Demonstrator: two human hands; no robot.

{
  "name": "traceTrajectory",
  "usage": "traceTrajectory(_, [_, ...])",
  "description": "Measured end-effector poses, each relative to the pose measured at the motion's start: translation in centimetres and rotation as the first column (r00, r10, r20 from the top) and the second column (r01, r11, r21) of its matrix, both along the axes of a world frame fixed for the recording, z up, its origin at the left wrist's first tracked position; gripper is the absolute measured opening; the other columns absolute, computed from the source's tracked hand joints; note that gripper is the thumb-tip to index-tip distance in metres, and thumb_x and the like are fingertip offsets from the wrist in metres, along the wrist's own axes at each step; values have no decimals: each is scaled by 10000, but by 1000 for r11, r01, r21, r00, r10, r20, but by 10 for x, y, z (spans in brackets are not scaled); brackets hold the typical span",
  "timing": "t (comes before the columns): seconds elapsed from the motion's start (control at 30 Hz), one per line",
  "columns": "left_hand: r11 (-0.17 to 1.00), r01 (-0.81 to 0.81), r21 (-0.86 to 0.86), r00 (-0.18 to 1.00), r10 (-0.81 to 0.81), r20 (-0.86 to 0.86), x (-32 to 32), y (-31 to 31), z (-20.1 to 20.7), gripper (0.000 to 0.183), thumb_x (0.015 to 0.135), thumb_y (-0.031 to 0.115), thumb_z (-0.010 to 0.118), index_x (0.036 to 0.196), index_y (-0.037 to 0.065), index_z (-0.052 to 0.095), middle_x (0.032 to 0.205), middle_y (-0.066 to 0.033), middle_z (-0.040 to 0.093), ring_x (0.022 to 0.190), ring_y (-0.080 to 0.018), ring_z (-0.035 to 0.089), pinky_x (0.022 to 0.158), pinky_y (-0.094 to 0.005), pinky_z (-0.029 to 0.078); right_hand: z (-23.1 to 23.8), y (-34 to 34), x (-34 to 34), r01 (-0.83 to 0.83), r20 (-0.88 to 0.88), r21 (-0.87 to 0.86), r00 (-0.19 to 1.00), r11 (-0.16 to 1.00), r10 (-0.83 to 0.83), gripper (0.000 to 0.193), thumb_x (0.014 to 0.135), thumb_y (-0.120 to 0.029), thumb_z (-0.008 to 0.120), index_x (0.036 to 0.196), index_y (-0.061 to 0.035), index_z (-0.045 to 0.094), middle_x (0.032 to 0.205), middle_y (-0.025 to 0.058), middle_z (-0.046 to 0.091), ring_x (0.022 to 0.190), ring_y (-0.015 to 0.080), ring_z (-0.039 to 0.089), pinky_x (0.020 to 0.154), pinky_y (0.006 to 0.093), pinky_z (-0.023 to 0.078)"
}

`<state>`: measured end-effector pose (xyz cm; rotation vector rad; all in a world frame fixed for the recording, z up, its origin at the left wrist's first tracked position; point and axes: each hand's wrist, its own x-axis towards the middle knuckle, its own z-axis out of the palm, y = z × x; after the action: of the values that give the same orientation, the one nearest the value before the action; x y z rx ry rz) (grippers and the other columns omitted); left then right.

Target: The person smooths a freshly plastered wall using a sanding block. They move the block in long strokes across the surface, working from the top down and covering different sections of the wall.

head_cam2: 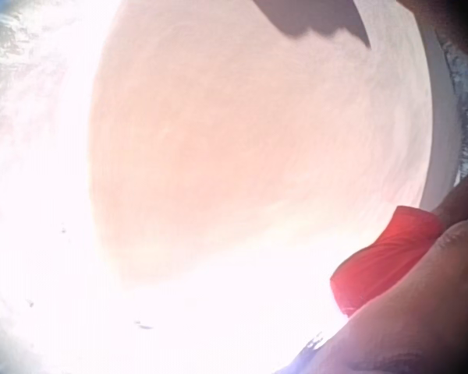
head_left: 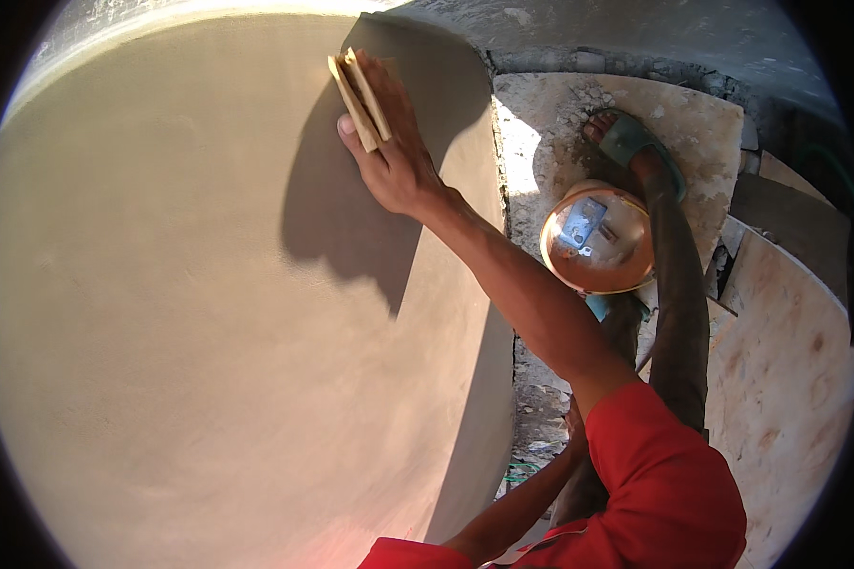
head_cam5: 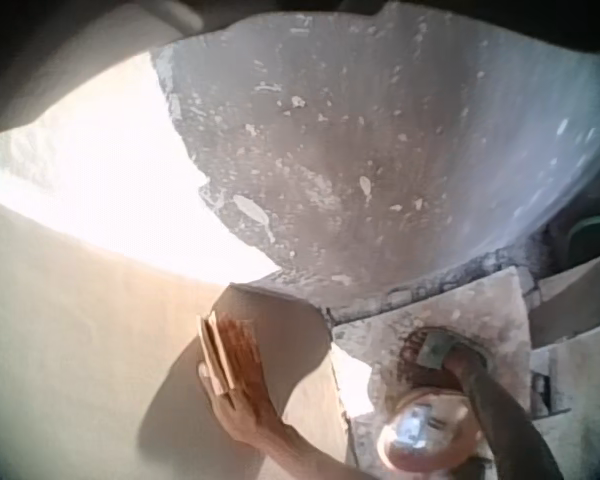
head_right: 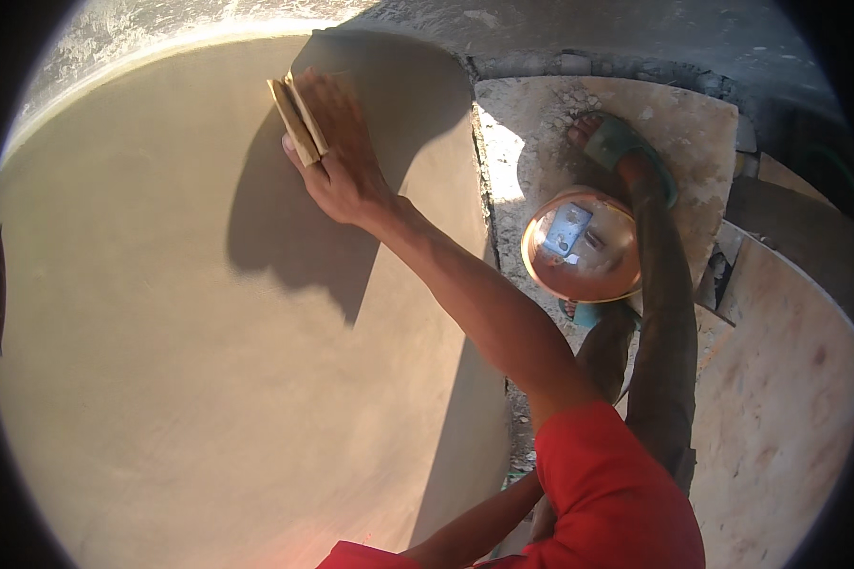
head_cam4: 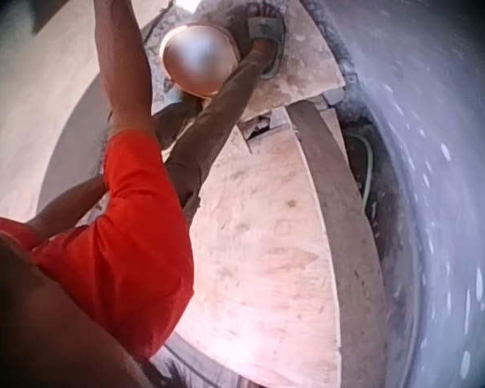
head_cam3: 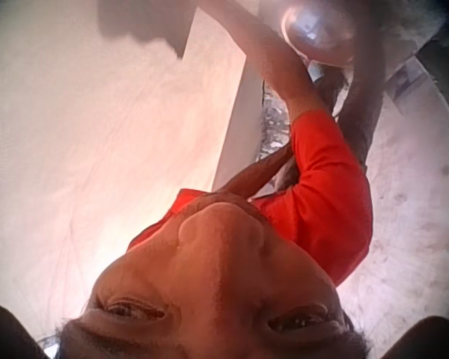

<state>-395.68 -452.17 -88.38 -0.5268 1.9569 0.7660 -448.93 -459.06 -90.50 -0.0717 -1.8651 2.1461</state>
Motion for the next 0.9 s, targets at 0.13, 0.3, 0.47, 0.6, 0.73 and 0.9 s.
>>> traceTrajectory(0.13, [1000,-10,-7,1000,10,-3,-4,6,-1,621,874,357,723,1372,35,541,1369,-225,569,1243,-405,554,1018,-510,468,9,-20,42,-39,-28,91,999,995,41,622,1072,-247,466,1610,-30,243,1667,251,190,1561,435,144,1243,602,127])
traceTrajectory(0.3, [1000,0,-9,1000,1,8,-2,6,4,624,875,356,724,1375,33,540,1370,-227,570,1245,-405,555,1020,-508,468,-9,-3,-5,3,-22,18,1000,1000,-3,604,1080,-259,446,1603,-23,258,1661,270,188,1561,433,142,1243,600,111])
traceTrajectory(0.47, [1000,-13,-26,1000,13,-2,-5,7,2,627,875,356,726,1377,31,538,1371,-229,571,1247,-405,555,1022,-507,468,31,-35,62,-119,-16,93,993,989,121,638,1069,-295,465,1610,-34,251,1670,258,166,1570,424,124,1243,603,101])
traceTrajectory(0.6, [1000,-4,-18,1000,4,-1,-9,4,4,629,876,356,728,1379,30,538,1371,-230,571,1249,-405,556,1023,-506,468,-11,4,11,-195,138,-141,967,971,214,656,1057,-285,476,1615,-32,243,1673,256,163,1573,417,122,1247,592,83])
traceTrajectory(0.73, [1000,-9,-12,1000,9,-15,-13,1,-1,631,877,356,729,1381,29,537,1372,-232,572,1251,-405,557,1024,-505,468,21,-17,13,11,-42,114,999,993,-7,692,1032,-277,514,1619,-36,238,1672,246,170,1577,405,106,1255,585,72])
traceTrajectory(0.9, [999,-32,-30,999,31,-33,-21,-5,0,634,877,356,731,1383,27,536,1373,-233,573,1253,-405,557,1026,-503,468,-17,-35,74,13,-5,-75,1000,997,-13,638,1072,-316,459,1592,-2,261,1623,249,264,1482,427,278,1196,619,188])
